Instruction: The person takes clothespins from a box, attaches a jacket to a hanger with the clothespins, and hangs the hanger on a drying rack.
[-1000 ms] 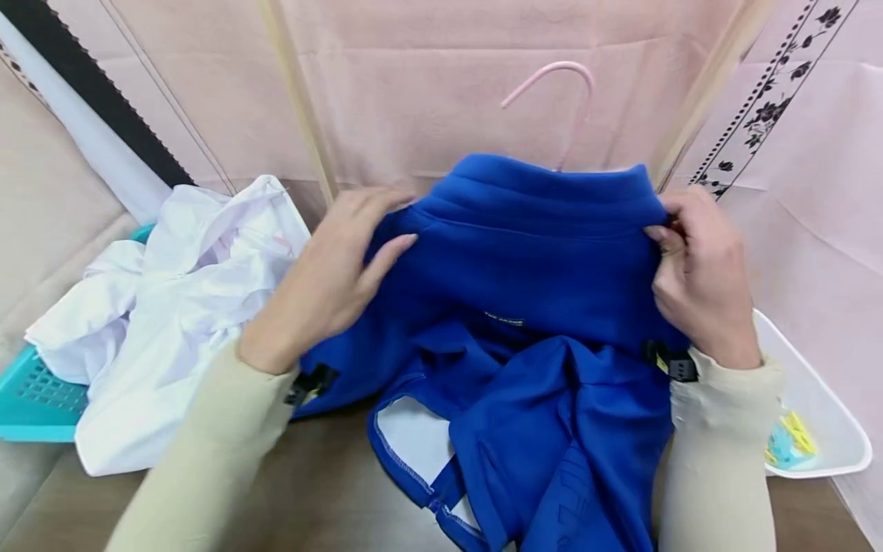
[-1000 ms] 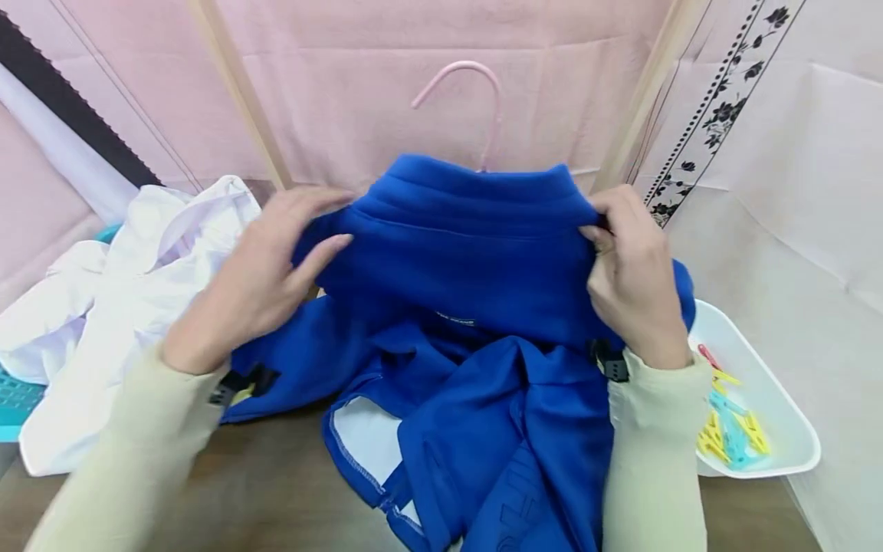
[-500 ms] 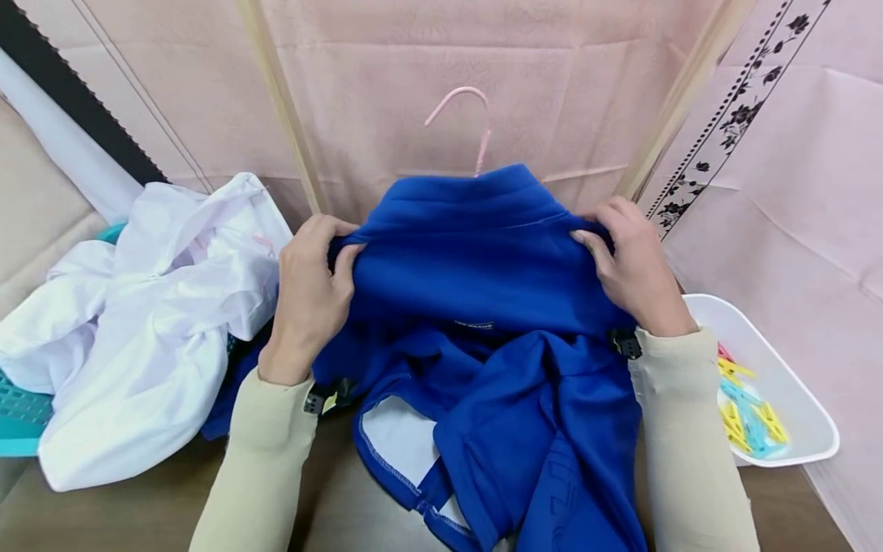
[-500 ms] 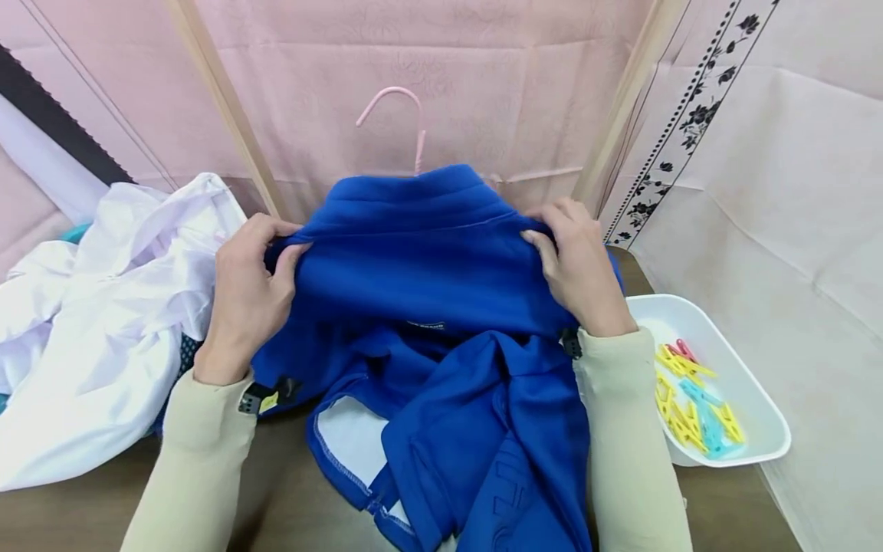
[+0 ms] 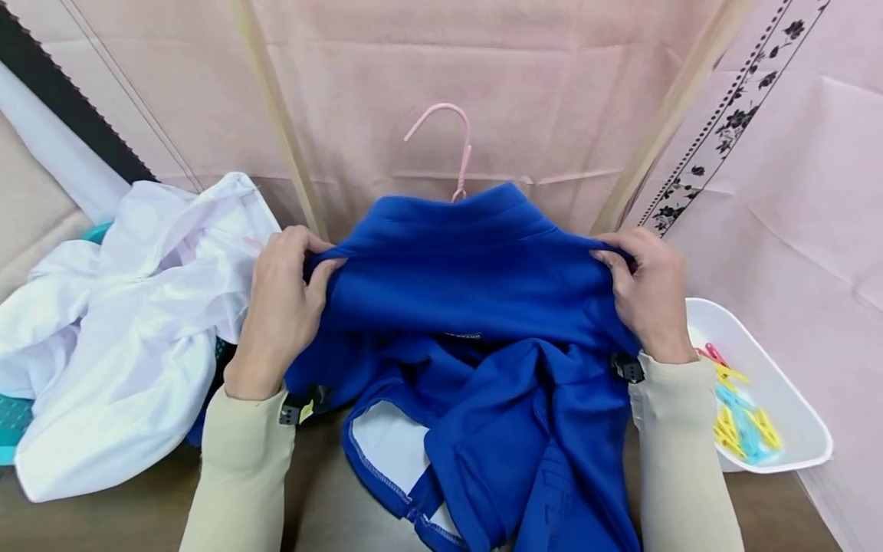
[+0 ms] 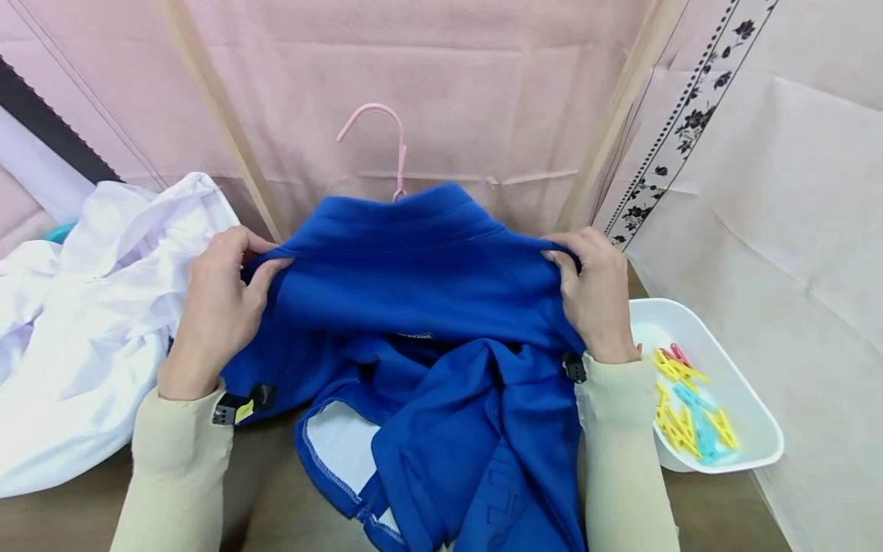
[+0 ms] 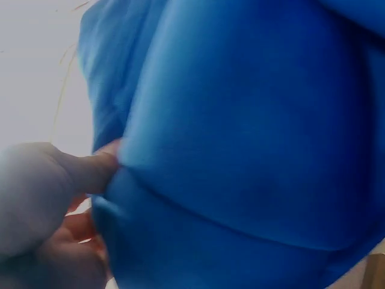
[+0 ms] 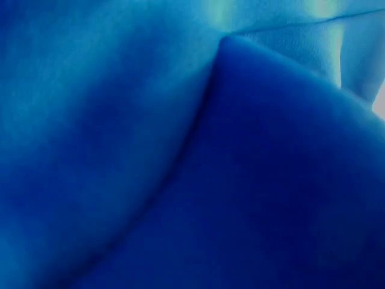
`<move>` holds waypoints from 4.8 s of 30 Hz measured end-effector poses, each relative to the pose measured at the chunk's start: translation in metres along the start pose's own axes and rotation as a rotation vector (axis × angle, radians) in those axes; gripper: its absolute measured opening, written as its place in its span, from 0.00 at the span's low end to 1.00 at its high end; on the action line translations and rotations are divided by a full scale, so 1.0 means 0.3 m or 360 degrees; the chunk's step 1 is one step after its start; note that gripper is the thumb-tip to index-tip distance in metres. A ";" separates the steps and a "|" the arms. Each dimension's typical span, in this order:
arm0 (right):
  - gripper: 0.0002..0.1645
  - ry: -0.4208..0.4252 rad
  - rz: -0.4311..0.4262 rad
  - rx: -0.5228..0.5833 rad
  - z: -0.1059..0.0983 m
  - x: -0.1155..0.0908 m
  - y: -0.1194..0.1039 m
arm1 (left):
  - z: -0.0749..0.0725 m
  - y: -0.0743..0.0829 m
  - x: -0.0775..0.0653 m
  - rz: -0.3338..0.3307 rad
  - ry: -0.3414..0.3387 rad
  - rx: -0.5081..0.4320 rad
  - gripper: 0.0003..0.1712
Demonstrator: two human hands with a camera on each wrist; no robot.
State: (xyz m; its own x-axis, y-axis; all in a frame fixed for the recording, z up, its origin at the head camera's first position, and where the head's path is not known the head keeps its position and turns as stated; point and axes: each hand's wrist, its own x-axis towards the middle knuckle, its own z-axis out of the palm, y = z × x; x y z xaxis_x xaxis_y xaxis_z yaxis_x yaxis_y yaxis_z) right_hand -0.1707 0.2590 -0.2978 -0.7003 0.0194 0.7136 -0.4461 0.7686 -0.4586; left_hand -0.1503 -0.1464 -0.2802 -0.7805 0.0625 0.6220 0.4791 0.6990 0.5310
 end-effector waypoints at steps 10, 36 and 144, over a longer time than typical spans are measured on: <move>0.13 -0.0144 0.0180 -0.0050 -0.067 -0.019 0.008 | 0.041 -0.025 0.011 0.0003 0.0049 0.0012 0.09; 0.12 -0.1442 0.0541 -0.0647 -0.361 -0.100 0.392 | 0.046 -0.032 0.017 0.0055 0.0099 -0.0082 0.11; 0.16 -0.0764 0.0099 -0.0273 -0.333 0.032 0.076 | 0.054 -0.013 0.012 0.0155 0.0182 -0.0209 0.08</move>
State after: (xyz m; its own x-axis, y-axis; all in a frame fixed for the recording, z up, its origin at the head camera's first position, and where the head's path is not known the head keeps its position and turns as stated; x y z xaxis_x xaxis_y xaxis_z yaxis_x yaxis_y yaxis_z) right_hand -0.1321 0.3405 -0.2484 -0.9174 -0.1965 0.3460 -0.3260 0.8698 -0.3703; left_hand -0.1617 -0.1373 -0.2894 -0.6807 0.0385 0.7316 0.6043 0.5940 0.5310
